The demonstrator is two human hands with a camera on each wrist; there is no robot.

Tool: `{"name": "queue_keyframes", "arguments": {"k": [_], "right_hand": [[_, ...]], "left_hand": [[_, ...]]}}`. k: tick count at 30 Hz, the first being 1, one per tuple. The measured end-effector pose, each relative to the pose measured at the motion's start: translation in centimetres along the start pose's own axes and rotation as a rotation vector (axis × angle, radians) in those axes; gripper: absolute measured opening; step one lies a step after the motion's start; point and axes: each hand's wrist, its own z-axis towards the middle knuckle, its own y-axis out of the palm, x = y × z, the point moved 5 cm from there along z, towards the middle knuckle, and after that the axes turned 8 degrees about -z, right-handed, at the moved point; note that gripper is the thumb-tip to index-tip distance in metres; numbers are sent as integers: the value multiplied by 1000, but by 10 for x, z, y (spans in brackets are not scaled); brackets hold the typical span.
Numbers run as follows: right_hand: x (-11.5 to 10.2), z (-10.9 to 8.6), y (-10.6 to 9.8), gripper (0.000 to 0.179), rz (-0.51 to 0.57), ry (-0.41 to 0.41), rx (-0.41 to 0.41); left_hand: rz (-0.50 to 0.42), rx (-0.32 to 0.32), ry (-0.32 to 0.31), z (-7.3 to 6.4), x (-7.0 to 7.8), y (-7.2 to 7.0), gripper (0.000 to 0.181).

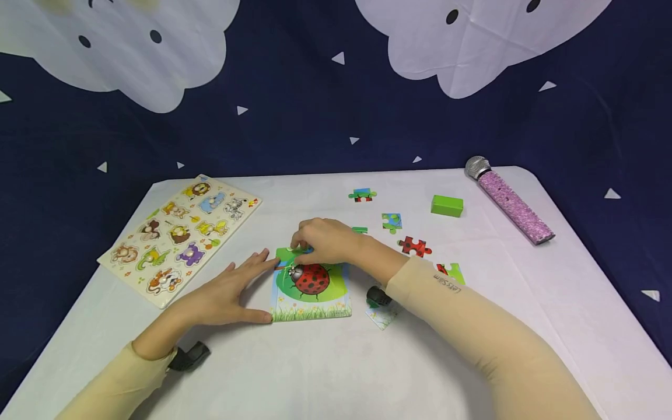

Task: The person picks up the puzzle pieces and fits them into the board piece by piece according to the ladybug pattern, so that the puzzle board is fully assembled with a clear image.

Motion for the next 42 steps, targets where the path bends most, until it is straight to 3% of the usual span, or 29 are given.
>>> {"name": "queue_keyframes", "arguments": {"k": [15,23,35,42], "right_hand": [[82,-31,-34,38,101,267,74],[126,-44,-38,42,132,441,106],[151,-42,-35,58,131,522,54],[161,-37,-30,60,270,596,42]], "left_hand": [[78,-19,11,4,-1,-1,116],[66,-13,0,6,0,-2,116],[69,-23,-17,9,0,-2,120],[84,-15,-23,10,0,-2,120]]}}
